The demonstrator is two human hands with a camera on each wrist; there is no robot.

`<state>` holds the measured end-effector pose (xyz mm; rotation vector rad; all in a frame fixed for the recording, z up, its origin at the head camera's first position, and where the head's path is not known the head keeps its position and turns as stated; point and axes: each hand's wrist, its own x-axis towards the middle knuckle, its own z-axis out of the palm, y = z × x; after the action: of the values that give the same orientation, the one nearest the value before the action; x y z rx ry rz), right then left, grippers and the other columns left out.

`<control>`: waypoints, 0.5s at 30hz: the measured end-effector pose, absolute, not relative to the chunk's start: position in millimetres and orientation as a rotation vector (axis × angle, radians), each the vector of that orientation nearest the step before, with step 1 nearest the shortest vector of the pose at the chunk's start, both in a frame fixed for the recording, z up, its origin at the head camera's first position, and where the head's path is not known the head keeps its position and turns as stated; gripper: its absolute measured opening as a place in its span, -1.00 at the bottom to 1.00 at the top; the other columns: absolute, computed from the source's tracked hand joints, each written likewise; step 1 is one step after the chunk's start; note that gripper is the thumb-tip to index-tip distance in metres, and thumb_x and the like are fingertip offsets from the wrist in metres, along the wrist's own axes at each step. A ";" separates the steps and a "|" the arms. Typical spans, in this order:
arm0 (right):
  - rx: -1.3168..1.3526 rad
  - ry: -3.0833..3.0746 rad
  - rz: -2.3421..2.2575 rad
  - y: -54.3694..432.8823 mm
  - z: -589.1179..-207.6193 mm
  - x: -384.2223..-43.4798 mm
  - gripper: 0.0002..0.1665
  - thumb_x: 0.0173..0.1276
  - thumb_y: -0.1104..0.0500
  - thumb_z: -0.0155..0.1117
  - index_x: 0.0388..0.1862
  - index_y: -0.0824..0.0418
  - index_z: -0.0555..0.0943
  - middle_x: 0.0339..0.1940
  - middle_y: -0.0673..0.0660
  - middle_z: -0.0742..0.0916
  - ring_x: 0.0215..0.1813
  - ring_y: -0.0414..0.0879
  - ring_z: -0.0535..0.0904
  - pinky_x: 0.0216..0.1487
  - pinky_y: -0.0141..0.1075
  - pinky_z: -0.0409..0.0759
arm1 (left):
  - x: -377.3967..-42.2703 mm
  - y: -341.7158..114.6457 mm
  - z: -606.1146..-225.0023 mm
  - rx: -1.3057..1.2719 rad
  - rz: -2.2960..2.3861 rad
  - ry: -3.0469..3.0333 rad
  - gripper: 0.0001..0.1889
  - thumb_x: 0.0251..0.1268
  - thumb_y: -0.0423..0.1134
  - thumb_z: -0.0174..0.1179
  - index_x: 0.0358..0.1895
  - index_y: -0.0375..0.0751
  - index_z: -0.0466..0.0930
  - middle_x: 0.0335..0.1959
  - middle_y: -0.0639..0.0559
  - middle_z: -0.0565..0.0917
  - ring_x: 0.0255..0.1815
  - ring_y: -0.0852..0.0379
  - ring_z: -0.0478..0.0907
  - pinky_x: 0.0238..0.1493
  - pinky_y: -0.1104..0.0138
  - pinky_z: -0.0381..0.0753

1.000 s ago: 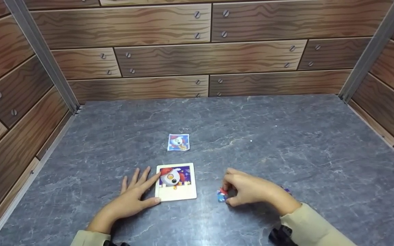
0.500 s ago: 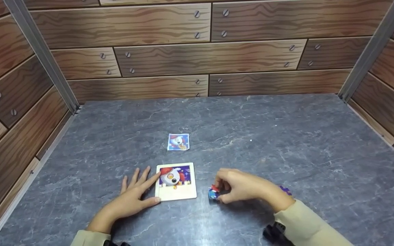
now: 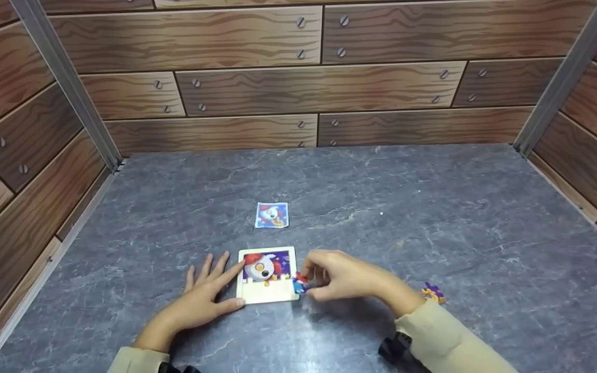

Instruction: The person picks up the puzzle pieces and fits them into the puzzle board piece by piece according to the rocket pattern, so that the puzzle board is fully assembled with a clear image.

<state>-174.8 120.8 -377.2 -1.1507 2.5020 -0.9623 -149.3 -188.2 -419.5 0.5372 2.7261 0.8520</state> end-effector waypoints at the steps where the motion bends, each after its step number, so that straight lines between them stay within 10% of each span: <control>1: -1.150 2.500 -0.974 118.7 -377.6 -175.5 -0.72 0.04 0.22 0.37 -0.24 0.15 0.53 -0.33 0.02 0.63 -0.34 -0.15 0.54 -0.31 -0.36 0.56 | -149.5 -188.2 -419.5 0.538 0.850 2.727 -0.21 0.19 0.23 0.10 0.46 0.12 0.05 0.49 -0.10 -0.18 0.44 -0.21 -0.48 0.23 -0.17 -0.66; 15: -1.156 2.421 -1.053 80.3 -385.8 -179.8 -0.73 0.04 0.24 0.39 -0.27 0.21 0.54 -0.37 -0.03 0.65 -0.37 -0.24 0.55 -0.33 -0.44 0.56 | -149.8 -190.1 -424.1 0.562 0.850 2.749 -0.22 0.19 0.24 0.10 0.45 0.13 0.07 0.49 -0.12 -0.16 0.44 -0.24 -0.46 0.23 -0.19 -0.63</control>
<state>-179.8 80.3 -385.8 -1.1555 2.4213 -1.0535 -149.8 -190.1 -424.1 0.5616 2.7490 0.8495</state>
